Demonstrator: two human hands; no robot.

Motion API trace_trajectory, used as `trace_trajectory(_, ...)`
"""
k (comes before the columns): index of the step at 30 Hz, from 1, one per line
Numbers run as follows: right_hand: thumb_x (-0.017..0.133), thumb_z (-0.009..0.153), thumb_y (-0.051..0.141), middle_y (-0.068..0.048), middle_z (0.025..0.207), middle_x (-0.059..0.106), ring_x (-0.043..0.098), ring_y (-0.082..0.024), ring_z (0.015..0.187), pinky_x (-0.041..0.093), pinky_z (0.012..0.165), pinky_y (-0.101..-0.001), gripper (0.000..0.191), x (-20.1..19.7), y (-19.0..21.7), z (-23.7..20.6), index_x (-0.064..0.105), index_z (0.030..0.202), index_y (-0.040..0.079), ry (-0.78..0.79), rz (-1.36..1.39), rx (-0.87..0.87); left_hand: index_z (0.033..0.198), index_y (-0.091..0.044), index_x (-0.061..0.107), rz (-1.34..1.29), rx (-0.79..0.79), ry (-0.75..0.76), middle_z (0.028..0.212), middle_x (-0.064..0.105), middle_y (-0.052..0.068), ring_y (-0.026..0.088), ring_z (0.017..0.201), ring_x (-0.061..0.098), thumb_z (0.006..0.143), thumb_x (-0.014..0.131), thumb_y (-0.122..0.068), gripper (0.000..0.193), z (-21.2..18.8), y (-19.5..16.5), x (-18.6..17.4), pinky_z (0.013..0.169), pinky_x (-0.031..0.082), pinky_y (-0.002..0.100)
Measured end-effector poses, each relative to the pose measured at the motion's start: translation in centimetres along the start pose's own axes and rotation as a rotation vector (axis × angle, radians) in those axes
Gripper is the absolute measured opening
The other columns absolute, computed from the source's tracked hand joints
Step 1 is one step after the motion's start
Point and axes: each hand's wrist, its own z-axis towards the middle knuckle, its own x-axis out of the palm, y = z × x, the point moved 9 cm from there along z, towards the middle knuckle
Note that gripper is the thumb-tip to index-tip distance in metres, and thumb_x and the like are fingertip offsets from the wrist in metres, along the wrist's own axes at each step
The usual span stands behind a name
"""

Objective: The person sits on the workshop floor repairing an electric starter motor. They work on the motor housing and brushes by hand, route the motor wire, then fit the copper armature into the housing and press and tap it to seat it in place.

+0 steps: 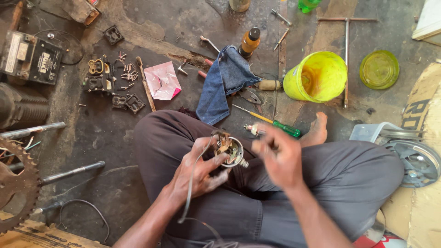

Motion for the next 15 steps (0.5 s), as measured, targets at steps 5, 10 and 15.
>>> trace_trajectory(5,0.073,0.086,0.014,-0.011,0.100,0.060,0.064,-0.033,0.080,0.051,0.064,-0.0447,0.056,6.9,-2.2,8.7,0.064,0.141,0.024,0.291,-0.688,-0.237,0.108,-0.004,0.073,0.057,0.010,-0.131,0.125,0.055,0.021,0.038,0.105,0.065,0.067,0.090,-0.012,0.046,-1.7,-0.9,-2.1,0.087,0.060,0.043)
trace_trajectory(10,0.063,0.085,0.015,-0.010,0.107,0.064,0.072,-0.027,0.090,0.057,0.071,-0.0443,0.011,17.0,-5.6,12.0,0.075,0.084,0.015,0.617,-1.100,-0.610,0.108,-0.005,0.075,0.113,-0.084,-0.203,0.124,0.057,0.019,0.033,0.105,0.068,0.070,0.090,-0.012,0.041,-3.2,-0.8,-4.2,0.087,0.061,0.041)
trace_trajectory(15,0.064,0.086,0.013,-0.010,0.090,0.070,0.073,-0.032,0.074,0.057,0.062,-0.0469,0.009,16.3,-7.5,13.1,0.071,0.083,0.011,0.478,-1.040,-0.611,0.108,-0.004,0.075,0.115,-0.125,-0.165,0.130,0.058,0.019,0.033,0.110,0.068,0.072,0.088,-0.012,0.039,-3.6,0.2,-5.0,0.090,0.060,0.041)
